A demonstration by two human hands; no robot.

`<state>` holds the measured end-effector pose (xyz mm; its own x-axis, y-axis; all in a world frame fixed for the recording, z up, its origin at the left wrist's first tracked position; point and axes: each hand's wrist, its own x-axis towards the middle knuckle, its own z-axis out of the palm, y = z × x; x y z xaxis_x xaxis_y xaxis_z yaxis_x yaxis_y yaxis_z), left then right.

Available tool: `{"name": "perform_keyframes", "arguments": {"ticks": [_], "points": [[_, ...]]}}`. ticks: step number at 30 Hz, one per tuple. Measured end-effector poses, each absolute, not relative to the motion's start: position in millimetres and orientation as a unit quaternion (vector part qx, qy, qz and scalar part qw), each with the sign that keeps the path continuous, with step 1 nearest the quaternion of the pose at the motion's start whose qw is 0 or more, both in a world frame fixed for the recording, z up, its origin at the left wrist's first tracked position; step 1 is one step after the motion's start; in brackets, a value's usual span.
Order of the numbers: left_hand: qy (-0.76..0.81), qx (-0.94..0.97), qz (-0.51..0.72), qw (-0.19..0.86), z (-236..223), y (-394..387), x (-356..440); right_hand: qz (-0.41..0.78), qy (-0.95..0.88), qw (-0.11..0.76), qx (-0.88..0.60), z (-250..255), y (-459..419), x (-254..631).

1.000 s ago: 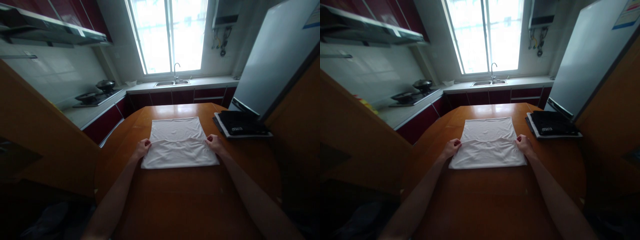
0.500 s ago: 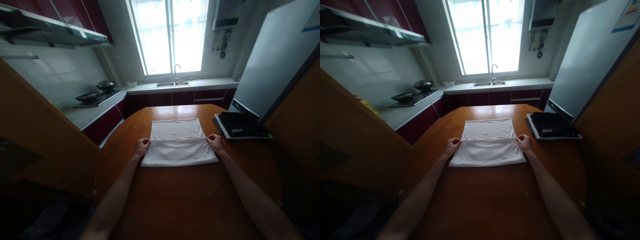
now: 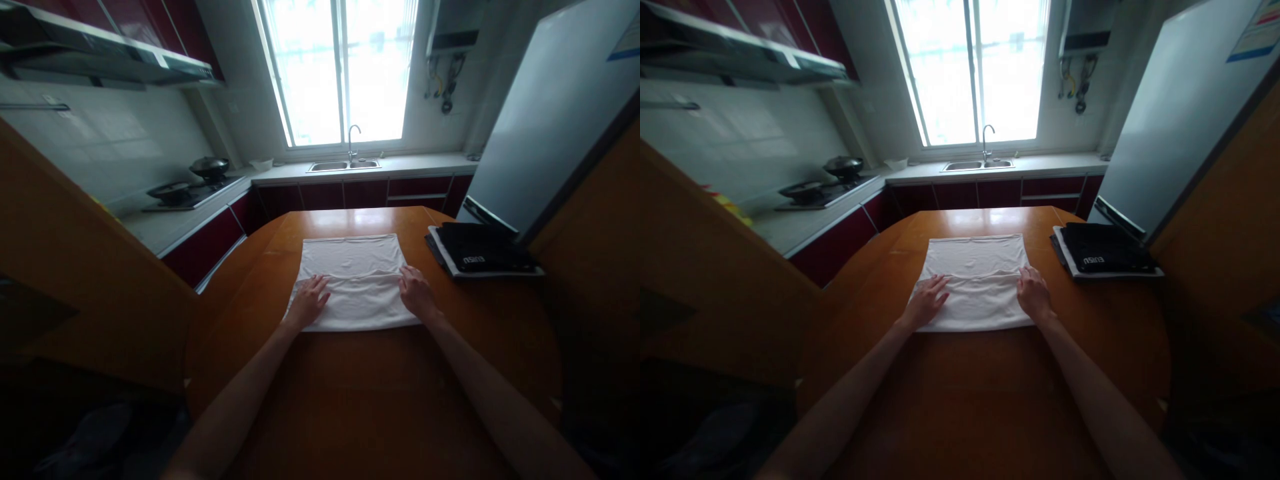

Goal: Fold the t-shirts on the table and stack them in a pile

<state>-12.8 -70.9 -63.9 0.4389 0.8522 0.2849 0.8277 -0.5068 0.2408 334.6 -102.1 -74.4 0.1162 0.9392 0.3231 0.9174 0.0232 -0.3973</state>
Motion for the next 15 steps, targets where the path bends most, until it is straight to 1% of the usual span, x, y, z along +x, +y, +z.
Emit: {"name": "perform_keyframes", "arguments": {"ticks": [3,5,7,11,15], "points": [[0.542,0.833,0.105,0.018,-68.2,-75.2,-11.4,0.038,-0.682,0.148,-0.716,-77.9,-108.1,321.3],[0.555,0.828,0.083,0.016,-68.3,-75.6,-13.6,0.046,-0.684,0.108,-0.720,-79.3,-110.0,318.8],[0.553,0.828,0.093,0.005,-66.4,-76.7,-13.8,0.028,-0.686,0.114,-0.718,-78.6,-111.3,318.1],[0.530,0.837,0.135,-0.021,-62.6,-83.2,-6.2,-0.034,-0.707,0.166,-0.686,-76.7,-114.0,313.5],[0.533,0.842,0.081,0.007,-62.5,-89.7,1.7,-0.001,-0.720,0.133,-0.681,-75.6,-117.7,305.7]]}}
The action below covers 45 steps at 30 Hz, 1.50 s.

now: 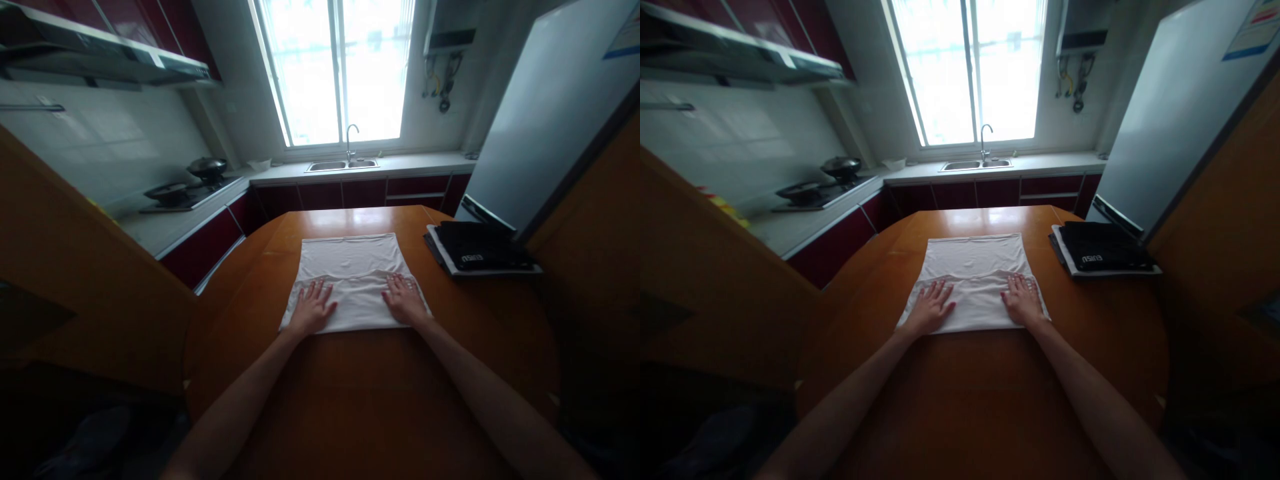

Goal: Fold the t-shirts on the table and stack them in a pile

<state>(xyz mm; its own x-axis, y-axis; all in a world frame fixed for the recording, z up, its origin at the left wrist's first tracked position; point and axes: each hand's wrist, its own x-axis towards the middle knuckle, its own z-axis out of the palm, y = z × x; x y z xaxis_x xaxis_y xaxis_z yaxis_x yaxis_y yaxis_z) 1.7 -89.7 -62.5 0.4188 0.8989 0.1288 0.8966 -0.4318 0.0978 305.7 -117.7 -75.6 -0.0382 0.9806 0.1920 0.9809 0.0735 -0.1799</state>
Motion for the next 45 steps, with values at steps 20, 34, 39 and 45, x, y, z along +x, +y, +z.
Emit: {"name": "perform_keyframes", "arguments": {"ticks": [20,34,39,45], "points": [[0.456,0.884,0.092,0.048,-65.2,-117.5,33.3,0.082,-0.768,0.171,-0.612,-72.3,-140.3,268.7],[0.377,0.909,0.152,0.096,-40.5,-135.0,-120.6,0.050,-0.841,0.187,-0.505,-85.8,-197.3,398.2],[0.356,0.916,0.177,0.047,-46.4,-147.9,-131.7,-0.012,-0.855,0.193,-0.482,-82.3,-201.8,407.0],[0.331,0.934,0.135,0.015,-37.5,-145.2,-130.0,-0.087,-0.886,0.154,-0.429,-62.2,-198.0,404.0]]}}
